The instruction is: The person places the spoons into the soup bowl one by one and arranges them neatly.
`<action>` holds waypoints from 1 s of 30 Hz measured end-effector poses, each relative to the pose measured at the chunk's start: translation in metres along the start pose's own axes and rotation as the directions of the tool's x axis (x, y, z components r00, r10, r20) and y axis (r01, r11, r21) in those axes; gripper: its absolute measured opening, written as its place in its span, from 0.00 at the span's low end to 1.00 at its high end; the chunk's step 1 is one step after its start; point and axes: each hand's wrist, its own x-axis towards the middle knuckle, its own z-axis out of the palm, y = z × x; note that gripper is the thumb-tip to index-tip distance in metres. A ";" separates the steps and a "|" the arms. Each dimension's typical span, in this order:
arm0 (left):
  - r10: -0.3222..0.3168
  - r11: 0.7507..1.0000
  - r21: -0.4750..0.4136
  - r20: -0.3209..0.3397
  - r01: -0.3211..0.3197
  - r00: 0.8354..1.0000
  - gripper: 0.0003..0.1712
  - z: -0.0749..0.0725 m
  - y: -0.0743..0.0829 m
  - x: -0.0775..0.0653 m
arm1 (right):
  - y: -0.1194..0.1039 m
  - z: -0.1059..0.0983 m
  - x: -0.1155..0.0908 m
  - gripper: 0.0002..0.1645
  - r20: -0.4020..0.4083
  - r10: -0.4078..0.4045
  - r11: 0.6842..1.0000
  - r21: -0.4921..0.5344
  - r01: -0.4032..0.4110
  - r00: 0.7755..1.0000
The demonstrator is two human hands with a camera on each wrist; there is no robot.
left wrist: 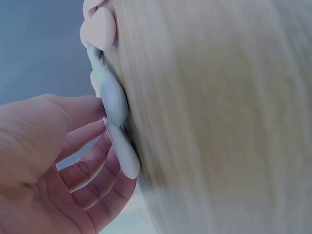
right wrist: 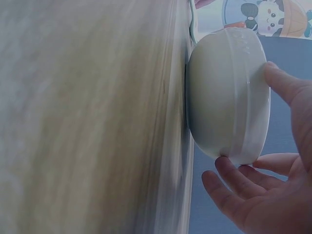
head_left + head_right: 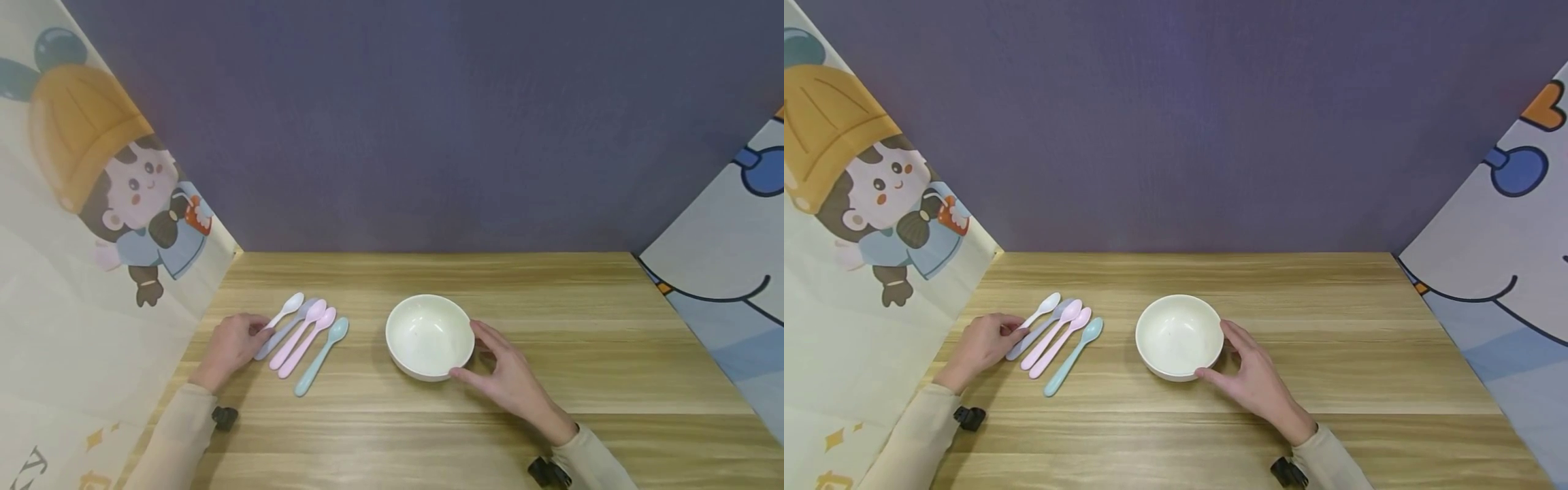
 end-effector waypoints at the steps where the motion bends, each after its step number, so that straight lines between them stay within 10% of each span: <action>1: 0.003 1.000 0.001 -0.001 -0.003 1.000 0.17 -0.001 0.000 0.000 | 0.000 0.000 0.000 0.56 0.001 -0.001 1.000 0.000 0.001 1.000; 30: 0.068 0.998 0.007 -0.024 -0.068 0.997 0.16 -0.011 0.019 -0.012 | 0.001 -0.002 -0.001 0.56 0.012 -0.001 1.000 0.019 0.000 1.000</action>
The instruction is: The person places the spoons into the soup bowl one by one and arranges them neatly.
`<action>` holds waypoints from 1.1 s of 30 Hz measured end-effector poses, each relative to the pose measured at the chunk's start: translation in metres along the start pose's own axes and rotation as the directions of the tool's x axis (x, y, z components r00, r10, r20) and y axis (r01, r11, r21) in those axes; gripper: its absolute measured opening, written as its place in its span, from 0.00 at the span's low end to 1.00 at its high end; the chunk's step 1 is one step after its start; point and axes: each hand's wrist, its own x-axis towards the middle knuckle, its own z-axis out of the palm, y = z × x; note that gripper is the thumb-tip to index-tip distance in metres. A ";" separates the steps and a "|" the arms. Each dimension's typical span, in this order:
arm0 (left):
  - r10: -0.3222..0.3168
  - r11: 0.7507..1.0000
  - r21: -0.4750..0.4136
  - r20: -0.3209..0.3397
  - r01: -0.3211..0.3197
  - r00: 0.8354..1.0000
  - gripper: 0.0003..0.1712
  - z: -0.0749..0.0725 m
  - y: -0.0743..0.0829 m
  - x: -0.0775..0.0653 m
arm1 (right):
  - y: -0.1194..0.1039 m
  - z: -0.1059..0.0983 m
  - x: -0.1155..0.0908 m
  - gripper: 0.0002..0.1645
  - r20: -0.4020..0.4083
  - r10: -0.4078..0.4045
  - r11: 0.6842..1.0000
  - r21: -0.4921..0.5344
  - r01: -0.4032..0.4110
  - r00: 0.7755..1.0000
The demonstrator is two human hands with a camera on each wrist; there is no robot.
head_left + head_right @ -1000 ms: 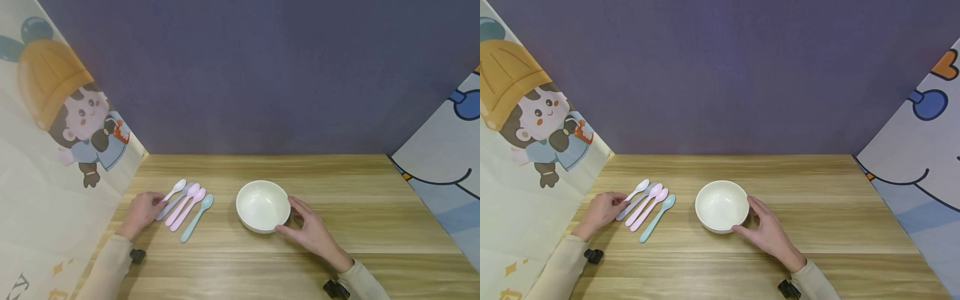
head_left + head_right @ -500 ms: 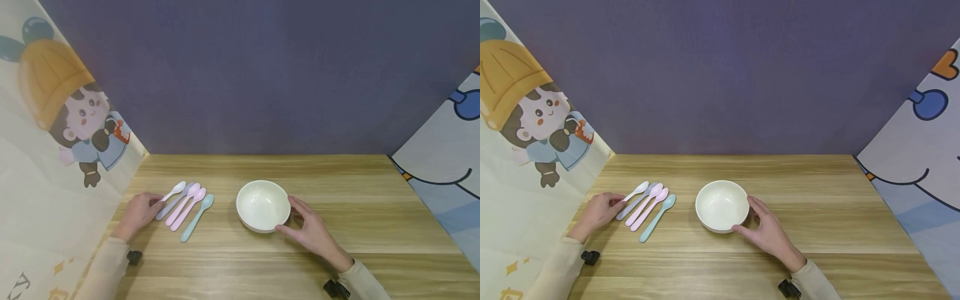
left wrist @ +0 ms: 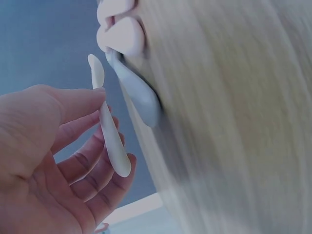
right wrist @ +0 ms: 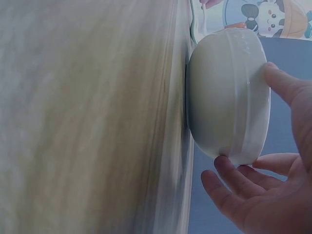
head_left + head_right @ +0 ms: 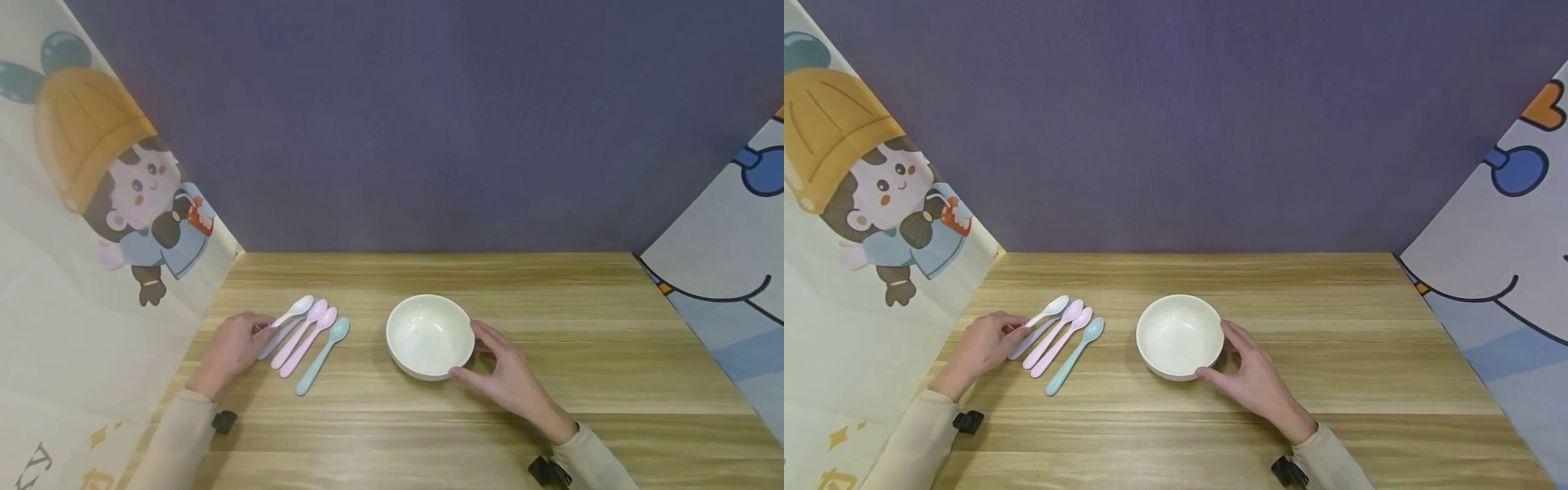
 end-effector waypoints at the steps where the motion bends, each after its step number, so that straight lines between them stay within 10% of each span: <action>1: 0.005 1.000 0.003 -0.005 -0.005 1.000 0.16 0.000 0.001 0.000 | 0.000 0.000 0.000 0.56 0.000 -0.001 1.000 0.000 0.001 1.000; 33: 0.156 0.986 0.070 -0.055 -0.152 0.986 0.11 -0.005 0.052 -0.013 | 0.000 -0.001 0.010 0.67 0.073 0.083 0.996 -0.042 -0.080 0.994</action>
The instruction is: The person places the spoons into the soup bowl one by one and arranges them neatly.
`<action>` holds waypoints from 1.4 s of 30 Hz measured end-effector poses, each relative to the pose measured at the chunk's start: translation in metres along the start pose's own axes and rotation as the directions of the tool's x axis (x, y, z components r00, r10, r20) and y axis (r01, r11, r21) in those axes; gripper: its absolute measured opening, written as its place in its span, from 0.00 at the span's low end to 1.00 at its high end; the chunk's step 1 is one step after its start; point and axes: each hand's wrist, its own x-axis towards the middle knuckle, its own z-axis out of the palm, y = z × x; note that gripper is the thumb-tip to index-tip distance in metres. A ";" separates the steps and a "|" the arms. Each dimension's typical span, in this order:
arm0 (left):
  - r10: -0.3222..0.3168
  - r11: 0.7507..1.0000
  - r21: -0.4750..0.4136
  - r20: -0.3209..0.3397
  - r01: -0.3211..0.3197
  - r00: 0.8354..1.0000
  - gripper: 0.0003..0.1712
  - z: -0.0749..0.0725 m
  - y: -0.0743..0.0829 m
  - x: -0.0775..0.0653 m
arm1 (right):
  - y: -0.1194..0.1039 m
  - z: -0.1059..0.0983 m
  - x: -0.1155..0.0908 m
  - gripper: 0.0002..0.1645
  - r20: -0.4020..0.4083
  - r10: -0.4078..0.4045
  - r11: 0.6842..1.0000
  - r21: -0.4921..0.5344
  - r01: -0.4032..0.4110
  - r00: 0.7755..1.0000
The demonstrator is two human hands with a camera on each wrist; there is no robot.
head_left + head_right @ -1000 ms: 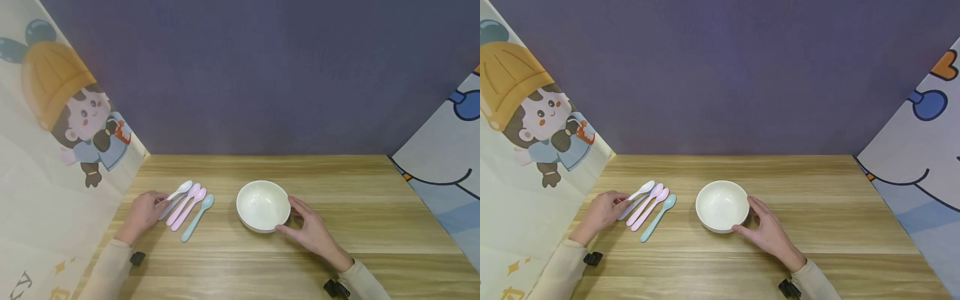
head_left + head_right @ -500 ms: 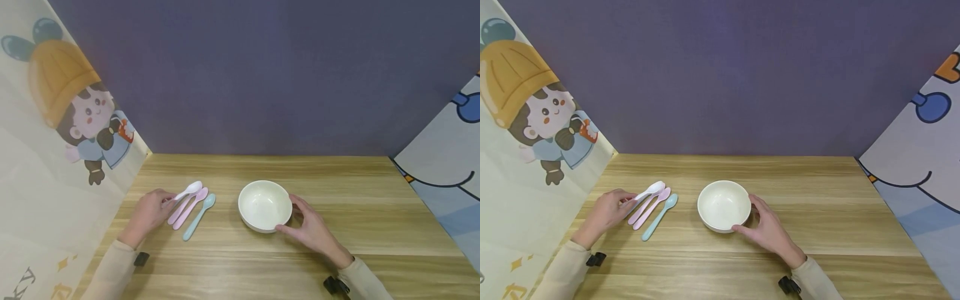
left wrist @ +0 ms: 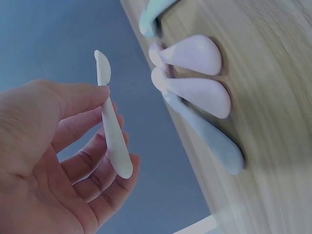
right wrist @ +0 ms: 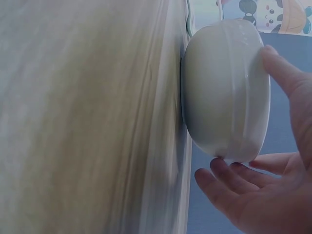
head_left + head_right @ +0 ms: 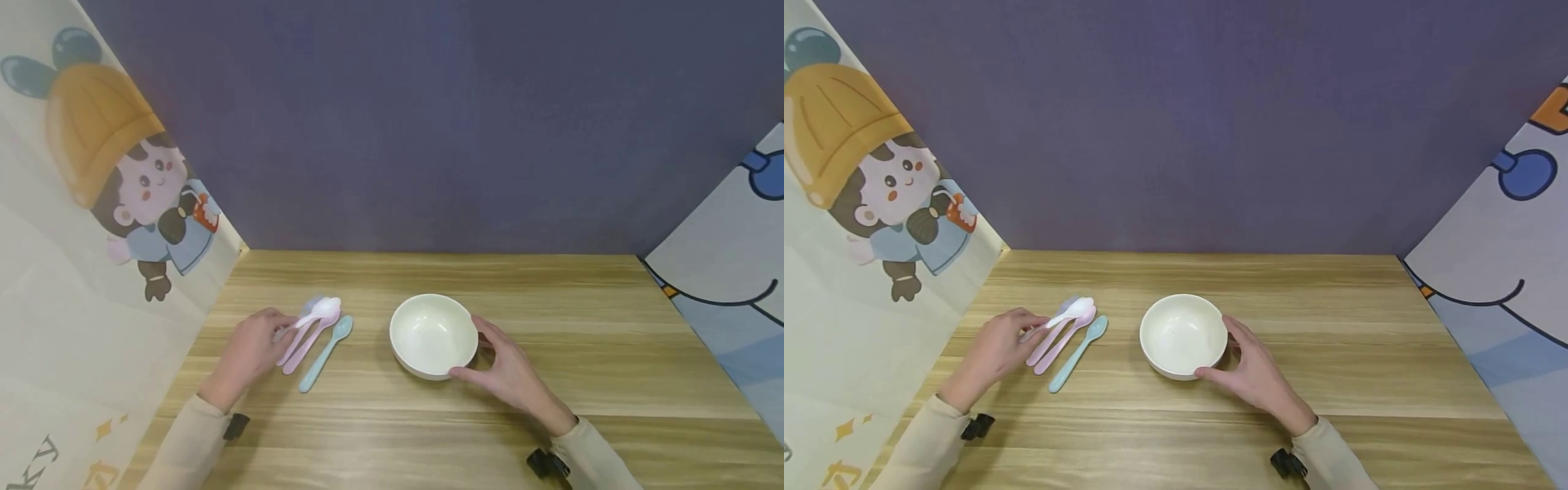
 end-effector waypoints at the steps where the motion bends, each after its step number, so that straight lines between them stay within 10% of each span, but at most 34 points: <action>1: 0.010 1.000 0.003 -0.005 -0.010 1.000 0.11 0.000 0.002 0.000 | 0.000 0.000 0.000 0.67 -0.002 -0.003 1.000 -0.003 0.003 1.000; 42: 0.173 0.985 0.026 -0.050 -0.172 0.984 0.12 0.013 0.063 0.002 | -0.001 0.000 -0.003 0.66 0.016 -0.007 0.999 0.050 0.006 1.000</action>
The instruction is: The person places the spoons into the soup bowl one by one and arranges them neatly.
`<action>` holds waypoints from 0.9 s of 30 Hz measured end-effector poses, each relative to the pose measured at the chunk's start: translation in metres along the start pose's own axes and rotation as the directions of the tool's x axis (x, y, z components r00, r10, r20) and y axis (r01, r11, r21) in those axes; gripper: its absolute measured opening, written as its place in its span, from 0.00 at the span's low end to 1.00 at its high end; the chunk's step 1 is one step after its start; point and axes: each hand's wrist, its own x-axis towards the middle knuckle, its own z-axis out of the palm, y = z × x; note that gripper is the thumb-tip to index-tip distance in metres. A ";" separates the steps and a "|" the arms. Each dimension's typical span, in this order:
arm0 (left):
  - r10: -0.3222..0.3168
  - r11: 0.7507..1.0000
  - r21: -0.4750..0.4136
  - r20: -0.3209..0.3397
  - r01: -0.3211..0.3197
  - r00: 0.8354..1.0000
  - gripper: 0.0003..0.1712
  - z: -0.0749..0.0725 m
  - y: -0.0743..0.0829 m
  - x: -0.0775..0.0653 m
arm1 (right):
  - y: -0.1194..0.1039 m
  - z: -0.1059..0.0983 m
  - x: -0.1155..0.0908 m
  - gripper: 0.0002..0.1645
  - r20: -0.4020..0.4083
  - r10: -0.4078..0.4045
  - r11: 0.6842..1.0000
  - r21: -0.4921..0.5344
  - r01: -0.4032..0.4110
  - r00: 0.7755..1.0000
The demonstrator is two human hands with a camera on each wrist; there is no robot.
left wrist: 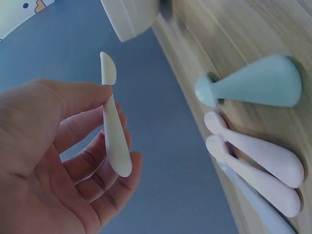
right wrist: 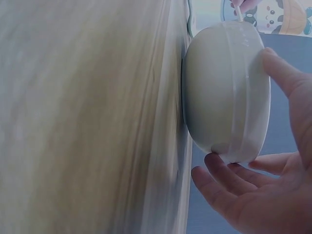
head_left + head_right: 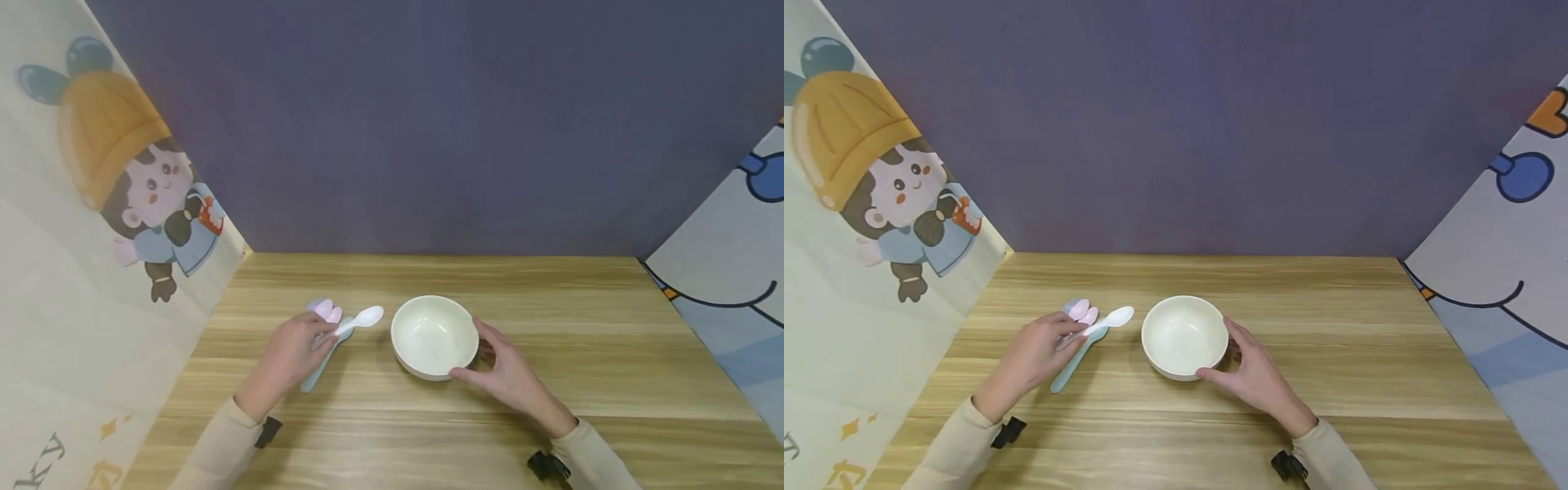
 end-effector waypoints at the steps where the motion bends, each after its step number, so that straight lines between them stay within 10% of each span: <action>1: 0.007 1.000 0.002 0.000 -0.007 1.000 0.12 0.001 0.001 0.000 | 0.000 0.000 0.000 0.66 0.003 0.000 1.000 -0.001 0.000 1.000; 27: 0.126 0.992 -0.008 0.031 -0.125 0.992 0.11 0.025 0.045 0.018 | 0.001 -0.001 0.007 0.72 0.023 0.000 0.999 -0.045 0.001 1.000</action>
